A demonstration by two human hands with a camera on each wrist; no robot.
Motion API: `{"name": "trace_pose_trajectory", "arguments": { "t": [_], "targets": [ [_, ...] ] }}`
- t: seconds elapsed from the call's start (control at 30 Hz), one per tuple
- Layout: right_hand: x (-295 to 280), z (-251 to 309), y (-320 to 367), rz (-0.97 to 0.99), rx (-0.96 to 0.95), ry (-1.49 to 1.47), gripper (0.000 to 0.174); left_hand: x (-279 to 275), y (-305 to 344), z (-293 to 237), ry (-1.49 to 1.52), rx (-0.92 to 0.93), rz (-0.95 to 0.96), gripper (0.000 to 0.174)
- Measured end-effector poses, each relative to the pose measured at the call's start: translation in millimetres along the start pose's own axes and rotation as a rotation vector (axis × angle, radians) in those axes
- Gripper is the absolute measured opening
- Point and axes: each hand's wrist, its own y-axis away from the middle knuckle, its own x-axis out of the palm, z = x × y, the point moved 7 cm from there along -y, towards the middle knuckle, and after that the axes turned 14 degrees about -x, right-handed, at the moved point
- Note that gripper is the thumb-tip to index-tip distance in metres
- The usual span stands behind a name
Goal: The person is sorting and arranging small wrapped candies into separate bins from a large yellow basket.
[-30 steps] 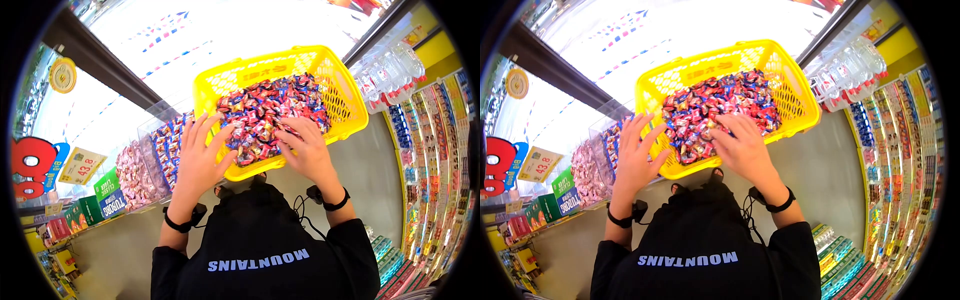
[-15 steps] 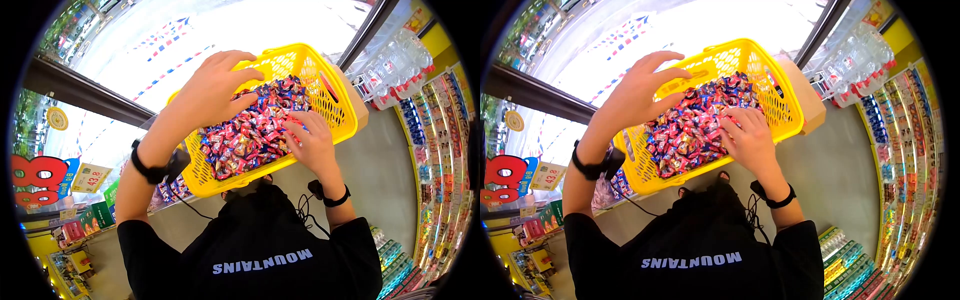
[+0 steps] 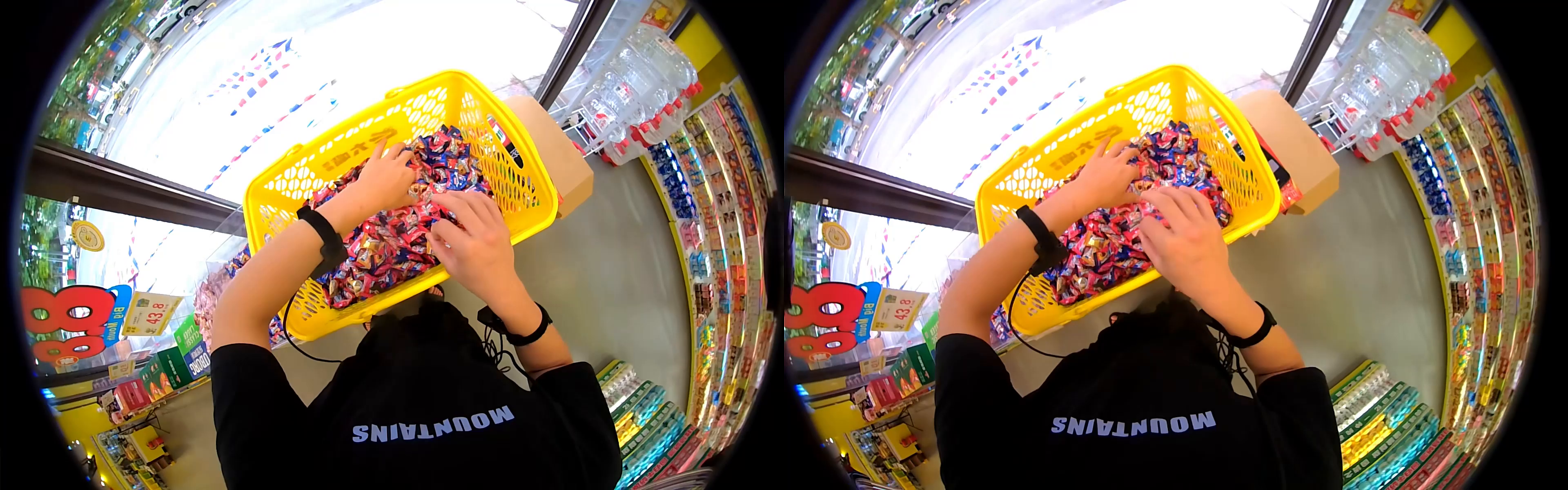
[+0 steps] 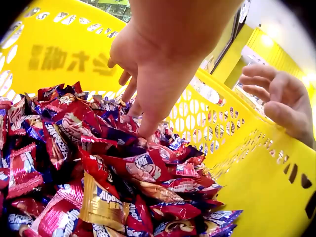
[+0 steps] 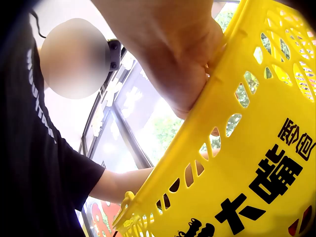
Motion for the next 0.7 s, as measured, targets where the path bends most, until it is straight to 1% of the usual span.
{"name": "trace_pose_trajectory", "arguments": {
  "t": [0.07, 0.17, 0.23, 0.3, 0.33, 0.43, 0.5, 0.6, 0.63, 0.7],
  "targets": [
    [-2, 2, 0, 0.004, -0.007, 0.009, 0.015, -1, -1, 3, 0.077, 0.008, -0.024, 0.047],
    [0, 1, 1, 0.011, 0.009, 0.004, 0.017, -24, 7, 5, 0.169, 0.058, -0.008, 0.04],
    [1, 0, 0, 0.008, 0.036, 0.011, 0.02, -54, 17, 6, 0.221, 0.089, -0.002, 0.036],
    [0, 2, -3, -0.007, 0.069, 0.029, 0.024, -91, 41, 2, 0.269, 0.105, -0.011, 0.031],
    [-2, 4, -5, -0.02, 0.075, 0.031, 0.032, -106, 55, 0, 0.272, 0.118, -0.057, 0.03],
    [-1, 13, -13, -0.05, 0.104, 0.023, 0.038, -134, 102, -7, 0.271, 0.13, -0.183, 0.027],
    [6, 29, -19, -0.067, 0.047, -0.011, 0.034, -143, 132, -9, 0.255, 0.104, -0.252, 0.027],
    [18, 67, -32, -0.098, -0.058, -0.083, 0.026, -144, 175, 0, 0.25, 0.042, -0.285, 0.026],
    [25, 76, -34, -0.08, -0.06, -0.14, 0.026, -144, 190, 7, 0.245, 0.015, -0.296, 0.026],
    [41, 95, -37, -0.036, -0.068, -0.259, 0.026, -141, 218, 23, 0.332, -0.048, -0.314, 0.023]
  ]
}}
